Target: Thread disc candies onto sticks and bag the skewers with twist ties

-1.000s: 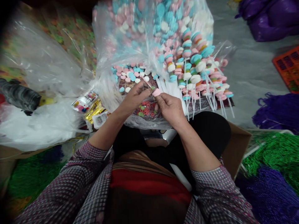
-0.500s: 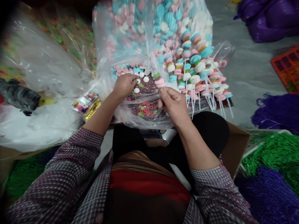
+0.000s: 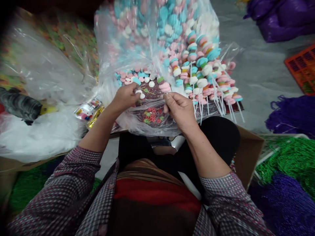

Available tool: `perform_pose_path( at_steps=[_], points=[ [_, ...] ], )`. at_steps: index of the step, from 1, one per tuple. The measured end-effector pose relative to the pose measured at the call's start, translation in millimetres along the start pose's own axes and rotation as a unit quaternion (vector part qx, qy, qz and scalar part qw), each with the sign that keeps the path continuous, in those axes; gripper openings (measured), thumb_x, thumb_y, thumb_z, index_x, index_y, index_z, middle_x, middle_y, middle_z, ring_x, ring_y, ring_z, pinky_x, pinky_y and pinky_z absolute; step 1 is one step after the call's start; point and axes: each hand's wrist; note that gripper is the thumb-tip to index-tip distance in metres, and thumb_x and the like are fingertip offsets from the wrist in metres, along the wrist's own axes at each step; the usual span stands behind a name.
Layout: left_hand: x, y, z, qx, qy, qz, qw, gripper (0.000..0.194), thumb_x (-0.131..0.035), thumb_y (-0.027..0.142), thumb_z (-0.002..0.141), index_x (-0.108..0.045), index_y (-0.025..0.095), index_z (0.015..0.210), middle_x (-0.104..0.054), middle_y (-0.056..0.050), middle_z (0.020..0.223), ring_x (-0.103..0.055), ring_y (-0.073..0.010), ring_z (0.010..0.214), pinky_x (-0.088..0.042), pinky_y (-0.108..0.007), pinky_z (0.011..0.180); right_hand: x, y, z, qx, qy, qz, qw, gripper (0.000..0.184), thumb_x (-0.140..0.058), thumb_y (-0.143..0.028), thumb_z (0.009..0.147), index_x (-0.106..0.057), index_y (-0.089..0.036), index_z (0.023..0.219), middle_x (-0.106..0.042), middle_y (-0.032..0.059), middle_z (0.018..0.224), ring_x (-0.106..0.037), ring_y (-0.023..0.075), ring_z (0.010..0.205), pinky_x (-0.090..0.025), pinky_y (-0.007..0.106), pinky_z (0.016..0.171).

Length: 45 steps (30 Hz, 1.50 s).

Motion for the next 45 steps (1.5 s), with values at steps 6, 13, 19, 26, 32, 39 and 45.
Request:
perform_pose_path(
  at_steps=[6,13,19,26,32,39,45],
  points=[
    [-13.2,14,-15,-0.064,0.011,0.039,0.997,0.022,-0.052,0.022,0.095,-0.070,0.018,0.108,-0.074,-0.016,0.116,-0.064,-0.0345,0.116,-0.044,-0.049,0.105,-3,1,0,-0.015,-0.004,0.006,1.000,0.051,-0.079,-0.070,0.077,-0.070,-0.020,0.079,-0.054,-0.0061,0.050,-0.031,0.0046,0.041,-0.022,0.022,0.042],
    [-11.4,10,-14,-0.024,0.089,-0.129,0.987,0.013,-0.067,0.018,0.084,-0.071,0.022,0.097,-0.076,-0.008,0.096,-0.067,-0.0271,0.096,-0.048,-0.040,0.093,-8,10,0,0.000,0.009,-0.052,0.999,0.043,-0.080,-0.061,0.079,-0.067,-0.020,0.076,-0.050,-0.0062,0.056,-0.037,0.0074,0.051,-0.029,0.023,0.050],
    [-14.4,52,-34,-0.023,0.140,-0.444,0.885,0.022,-0.071,0.037,0.088,-0.070,0.024,0.106,-0.075,0.000,0.091,-0.066,-0.0150,0.080,-0.050,-0.029,0.078,-9,5,1,-0.025,0.008,-0.025,0.999,0.052,-0.080,-0.070,0.074,-0.062,-0.021,0.072,-0.050,-0.0049,0.058,-0.035,0.0074,0.050,-0.026,0.023,0.045],
    [-35.3,76,-40,-0.034,0.101,-0.627,0.772,0.040,-0.071,0.061,0.088,-0.067,0.025,0.106,-0.077,-0.004,0.106,-0.072,-0.0183,0.101,-0.056,-0.036,0.092,-6,-3,2,-0.040,0.002,0.037,0.999,0.057,-0.088,-0.069,0.064,-0.059,-0.021,0.072,-0.044,-0.0072,0.058,-0.030,0.0049,0.046,-0.020,0.021,0.039],
    [-33.9,78,-48,-0.011,0.118,-0.580,0.806,0.039,-0.074,0.059,0.088,-0.070,0.026,0.108,-0.078,-0.002,0.104,-0.072,-0.0175,0.098,-0.056,-0.036,0.095,-4,-6,2,-0.074,-0.014,0.053,0.996,0.056,-0.091,-0.066,0.061,-0.062,-0.020,0.075,-0.046,-0.0076,0.056,-0.028,0.0040,0.044,-0.019,0.022,0.039],
    [-45.5,68,-44,0.046,0.045,-0.643,0.763,0.044,-0.051,0.065,0.101,-0.072,0.026,0.099,-0.074,-0.004,0.090,-0.070,-0.0174,0.084,-0.059,-0.035,0.074,-3,-5,0,-0.075,-0.039,0.053,0.995,0.042,-0.089,-0.055,0.069,-0.069,-0.020,0.081,-0.046,-0.0077,0.055,-0.026,0.0042,0.045,-0.018,0.022,0.041],
    [-50.5,74,-50,0.031,0.041,-0.660,0.749,0.051,-0.054,0.074,0.095,-0.071,0.025,0.095,-0.072,-0.004,0.087,-0.070,-0.0193,0.090,-0.060,-0.037,0.078,-11,-4,-4,-0.024,-0.023,0.002,0.999,0.036,-0.084,-0.052,0.073,-0.067,-0.021,0.081,-0.059,-0.0016,0.072,-0.047,0.0093,0.061,-0.029,0.022,0.048]
  ],
)
Point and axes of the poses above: each hand's wrist, its own z-axis towards the middle knuckle, its own x-axis out of the back of the hand, y = z × x
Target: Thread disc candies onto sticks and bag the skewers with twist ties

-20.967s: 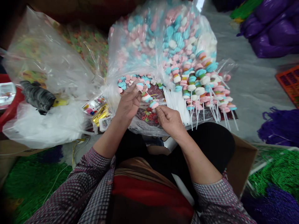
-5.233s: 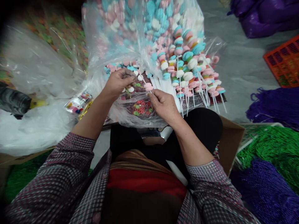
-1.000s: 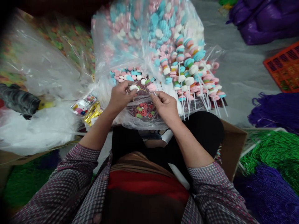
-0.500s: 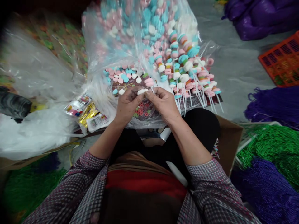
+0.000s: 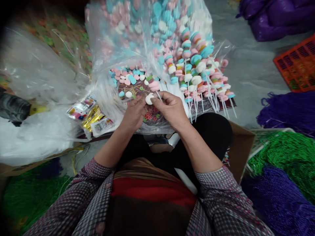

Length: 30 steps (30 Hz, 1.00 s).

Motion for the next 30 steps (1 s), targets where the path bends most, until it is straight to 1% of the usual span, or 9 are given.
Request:
perform_pose_path(
  at_steps=[3,6,8,11,14,19,23,27,30],
  points=[
    [-3.7,5,-5,-0.007,-0.010,-0.003,1.000,0.054,-0.053,0.075,0.095,-0.072,0.024,0.095,-0.072,-0.004,0.085,-0.071,-0.0192,0.090,-0.060,-0.037,0.079,-1,0,0,0.007,0.012,0.001,1.000,0.036,-0.084,-0.051,0.073,-0.063,-0.022,0.079,-0.057,-0.0012,0.072,-0.048,0.0107,0.063,-0.030,0.023,0.048],
    [-4.1,11,-6,-0.017,-0.009,0.013,1.000,0.050,-0.069,0.073,0.086,-0.074,0.025,0.100,-0.075,-0.002,0.089,-0.071,-0.0177,0.090,-0.059,-0.035,0.082,0,2,1,-0.001,0.008,-0.007,1.000,0.036,-0.083,-0.051,0.075,-0.060,-0.024,0.080,-0.054,-0.0024,0.068,-0.046,0.0107,0.059,-0.029,0.023,0.047],
    [-1.5,14,-5,-0.007,0.002,0.029,1.000,0.044,-0.075,0.066,0.084,-0.075,0.025,0.102,-0.076,0.000,0.086,-0.070,-0.0149,0.080,-0.058,-0.032,0.076,2,4,2,0.002,0.002,-0.015,1.000,0.036,-0.081,-0.052,0.077,-0.061,-0.024,0.083,-0.054,-0.0030,0.067,-0.044,0.0101,0.056,-0.028,0.023,0.047],
    [8.7,16,1,0.016,0.031,0.057,0.998,0.034,-0.069,0.057,0.091,-0.073,0.024,0.100,-0.073,0.001,0.077,-0.065,-0.0111,0.065,-0.054,-0.028,0.064,4,8,1,0.009,-0.008,-0.014,1.000,0.036,-0.077,-0.057,0.083,-0.065,-0.023,0.087,-0.059,-0.0025,0.071,-0.038,0.0079,0.051,-0.026,0.024,0.045],
    [23.6,18,10,0.019,0.069,0.052,0.996,0.030,-0.063,0.054,0.097,-0.070,0.025,0.102,-0.073,0.001,0.078,-0.064,-0.0100,0.064,-0.053,-0.027,0.063,6,8,-3,0.000,-0.042,-0.008,0.999,0.041,-0.073,-0.063,0.087,-0.069,-0.022,0.091,-0.060,-0.0037,0.067,-0.033,0.0068,0.047,-0.024,0.024,0.045],
    [39.7,23,22,0.008,0.065,0.027,0.998,0.035,-0.051,0.055,0.103,-0.070,0.026,0.113,-0.079,-0.005,0.100,-0.074,-0.0152,0.086,-0.061,-0.033,0.078,3,6,-11,0.021,-0.113,-0.078,0.990,0.044,-0.068,-0.063,0.091,-0.075,-0.020,0.099,-0.055,-0.0055,0.056,-0.043,0.0095,0.051,-0.034,0.024,0.052],
    [42.2,22,23,0.008,0.056,0.036,0.998,0.042,-0.045,0.054,0.107,-0.067,0.027,0.130,-0.079,-0.008,0.110,-0.075,-0.0198,0.107,-0.062,-0.036,0.087,1,11,-11,0.039,-0.109,-0.139,0.983,0.038,-0.064,-0.055,0.095,-0.077,-0.019,0.102,-0.051,-0.0064,0.054,-0.043,0.0104,0.051,-0.036,0.025,0.054],
    [45.4,20,23,-0.005,0.045,0.046,0.998,0.044,-0.042,0.051,0.108,-0.062,0.028,0.140,-0.078,-0.008,0.121,-0.074,-0.0216,0.117,-0.063,-0.037,0.090,2,13,-9,0.066,-0.088,-0.177,0.978,0.031,-0.063,-0.046,0.095,-0.079,-0.019,0.099,-0.050,-0.0045,0.057,-0.044,0.0121,0.056,-0.034,0.026,0.054],
    [46.4,22,24,0.002,0.039,0.053,0.998,0.044,-0.047,0.049,0.108,-0.058,0.029,0.146,-0.076,-0.008,0.128,-0.073,-0.0218,0.121,-0.063,-0.036,0.092,3,10,-10,0.068,-0.089,-0.186,0.976,0.029,-0.063,-0.043,0.094,-0.079,-0.019,0.097,-0.049,-0.0034,0.058,-0.045,0.0130,0.059,-0.033,0.025,0.054]
  ],
)
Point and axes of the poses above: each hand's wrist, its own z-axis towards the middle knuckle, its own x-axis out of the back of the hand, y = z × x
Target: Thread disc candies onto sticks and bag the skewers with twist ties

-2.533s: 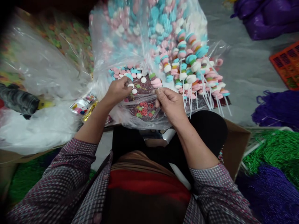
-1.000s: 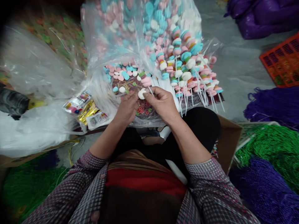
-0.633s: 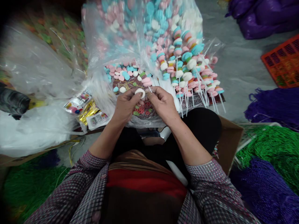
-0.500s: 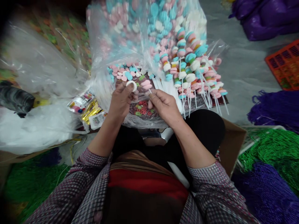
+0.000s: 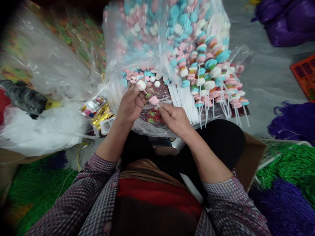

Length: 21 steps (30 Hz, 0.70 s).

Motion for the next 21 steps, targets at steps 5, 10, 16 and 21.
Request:
perform_pose_path(
  at_steps=[5,10,16,21],
  points=[
    [-7.7,15,-3,0.084,0.077,-0.172,0.978,0.052,-0.059,0.035,0.103,-0.051,0.032,0.154,-0.074,-0.004,0.132,-0.071,-0.0201,0.126,-0.061,-0.031,0.099,4,-2,-1,0.001,-0.016,-0.028,0.999,0.033,-0.058,-0.044,0.095,-0.077,-0.017,0.095,-0.050,-0.0024,0.061,-0.044,0.0126,0.060,-0.035,0.025,0.057],
    [-12.9,22,-6,0.126,0.121,-0.299,0.938,0.060,-0.063,0.025,0.100,-0.047,0.035,0.157,-0.073,-0.002,0.136,-0.071,-0.0198,0.125,-0.061,-0.030,0.097,6,-1,0,0.006,-0.024,-0.075,0.997,0.035,-0.056,-0.045,0.095,-0.073,-0.017,0.084,-0.055,-0.0007,0.067,-0.046,0.0123,0.062,-0.040,0.025,0.062],
    [-9.4,9,0,0.085,0.114,-0.232,0.962,0.047,-0.061,0.024,0.101,-0.057,0.030,0.147,-0.071,-0.004,0.137,-0.069,-0.0219,0.127,-0.061,-0.030,0.093,4,-3,1,-0.005,-0.032,-0.081,0.996,0.032,-0.055,-0.042,0.095,-0.070,-0.017,0.080,-0.050,-0.0019,0.063,-0.042,0.0119,0.060,-0.038,0.026,0.061],
    [-12.7,1,-1,0.052,0.123,-0.160,0.978,0.038,-0.053,0.018,0.103,-0.062,0.027,0.139,-0.069,-0.002,0.137,-0.066,-0.0212,0.130,-0.059,-0.029,0.089,0,-1,-1,-0.030,-0.013,-0.042,0.999,0.031,-0.056,-0.044,0.096,-0.073,-0.018,0.093,-0.046,-0.0031,0.060,-0.045,0.0138,0.062,-0.036,0.027,0.061]
  ],
)
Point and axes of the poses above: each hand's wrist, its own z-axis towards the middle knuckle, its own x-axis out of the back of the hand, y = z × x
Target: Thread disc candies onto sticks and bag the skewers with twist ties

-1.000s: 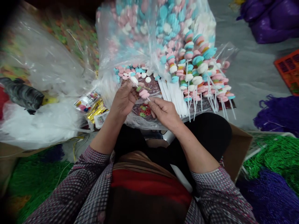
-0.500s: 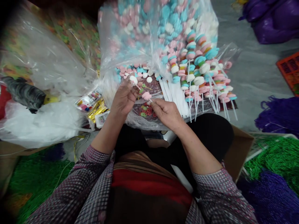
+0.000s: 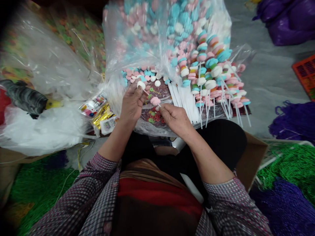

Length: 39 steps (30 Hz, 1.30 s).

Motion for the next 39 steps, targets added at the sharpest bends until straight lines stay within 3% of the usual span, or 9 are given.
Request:
perform_pose_path(
  at_steps=[10,13,17,24,27,30,33,36,39],
  points=[
    [-10.5,-30,-9,-0.094,0.068,0.064,0.991,0.031,-0.057,0.030,0.103,-0.066,0.034,0.131,-0.076,0.000,0.124,-0.072,-0.0182,0.118,-0.058,-0.033,0.098,-9,0,-1,-0.024,0.001,0.022,0.999,0.030,-0.056,-0.043,0.097,-0.063,-0.020,0.078,-0.049,-0.0030,0.058,-0.045,0.0127,0.058,-0.034,0.028,0.058],
    [-7.1,-35,-8,-0.141,0.042,0.124,0.981,0.033,-0.058,0.039,0.102,-0.066,0.036,0.134,-0.074,-0.001,0.131,-0.070,-0.0205,0.125,-0.057,-0.036,0.102,-9,-4,-1,-0.032,0.010,0.037,0.999,0.032,-0.055,-0.044,0.097,-0.059,-0.021,0.075,-0.045,-0.0040,0.056,-0.044,0.0122,0.056,-0.034,0.028,0.057],
    [-9.7,-33,-16,-0.193,0.010,0.160,0.968,0.036,-0.054,0.049,0.103,-0.067,0.035,0.134,-0.072,-0.002,0.139,-0.075,-0.0197,0.112,-0.059,-0.040,0.102,-13,-6,-2,-0.011,0.033,0.049,0.998,0.030,-0.054,-0.046,0.098,-0.063,-0.021,0.083,-0.046,-0.0036,0.058,-0.046,0.0137,0.059,-0.035,0.028,0.058],
    [-26.8,-26,-35,-0.251,-0.098,0.184,0.945,0.043,-0.048,0.061,0.103,-0.073,0.036,0.127,-0.074,-0.002,0.135,-0.066,-0.0235,0.132,-0.050,-0.046,0.118,-13,12,8,-0.053,0.030,0.097,0.993,0.048,-0.060,-0.066,0.095,-0.060,-0.022,0.076,-0.050,-0.0037,0.054,-0.043,0.0117,0.052,-0.033,0.027,0.052],
    [-16.3,-17,-25,-0.223,-0.123,0.164,0.953,0.046,-0.050,0.064,0.101,-0.067,0.038,0.135,-0.071,-0.001,0.140,-0.064,-0.0242,0.135,-0.053,-0.046,0.114,-3,13,12,-0.060,0.062,0.160,0.983,0.049,-0.069,-0.070,0.087,-0.064,-0.022,0.081,-0.051,-0.0047,0.055,-0.037,0.0098,0.049,-0.028,0.026,0.049],
    [12.3,1,-4,-0.214,-0.091,0.208,0.950,0.043,-0.058,0.055,0.099,-0.066,0.037,0.137,-0.074,-0.001,0.133,-0.069,-0.0230,0.123,-0.054,-0.041,0.107,7,8,13,-0.066,0.096,0.216,0.970,0.049,-0.072,-0.071,0.083,-0.064,-0.022,0.088,-0.047,-0.0063,0.055,-0.029,0.0085,0.046,-0.021,0.025,0.046],
    [46.6,20,19,-0.209,-0.026,0.367,0.906,0.022,-0.063,0.036,0.095,-0.078,0.030,0.111,-0.078,-0.005,0.113,-0.067,-0.0242,0.115,-0.048,-0.040,0.108,11,3,11,-0.067,0.101,0.221,0.968,0.049,-0.070,-0.072,0.084,-0.063,-0.023,0.089,-0.044,-0.0065,0.055,-0.026,0.0087,0.046,-0.018,0.026,0.045],
    [71.0,27,34,-0.211,-0.050,0.536,0.816,0.010,-0.067,0.026,0.085,-0.077,0.027,0.084,-0.075,-0.008,0.093,-0.063,-0.0309,0.113,-0.040,-0.048,0.114,10,1,10,-0.070,0.093,0.208,0.971,0.050,-0.069,-0.073,0.084,-0.062,-0.023,0.088,-0.044,-0.0063,0.055,-0.026,0.0088,0.046,-0.018,0.026,0.045],
    [82.3,26,37,-0.201,-0.065,0.626,0.750,0.011,-0.065,0.025,0.084,-0.076,0.025,0.085,-0.071,-0.011,0.092,-0.057,-0.0345,0.118,-0.035,-0.051,0.113,9,0,10,-0.075,0.092,0.207,0.971,0.051,-0.070,-0.073,0.083,-0.063,-0.023,0.088,-0.044,-0.0062,0.055,-0.027,0.0085,0.046,-0.020,0.025,0.044]
  ],
)
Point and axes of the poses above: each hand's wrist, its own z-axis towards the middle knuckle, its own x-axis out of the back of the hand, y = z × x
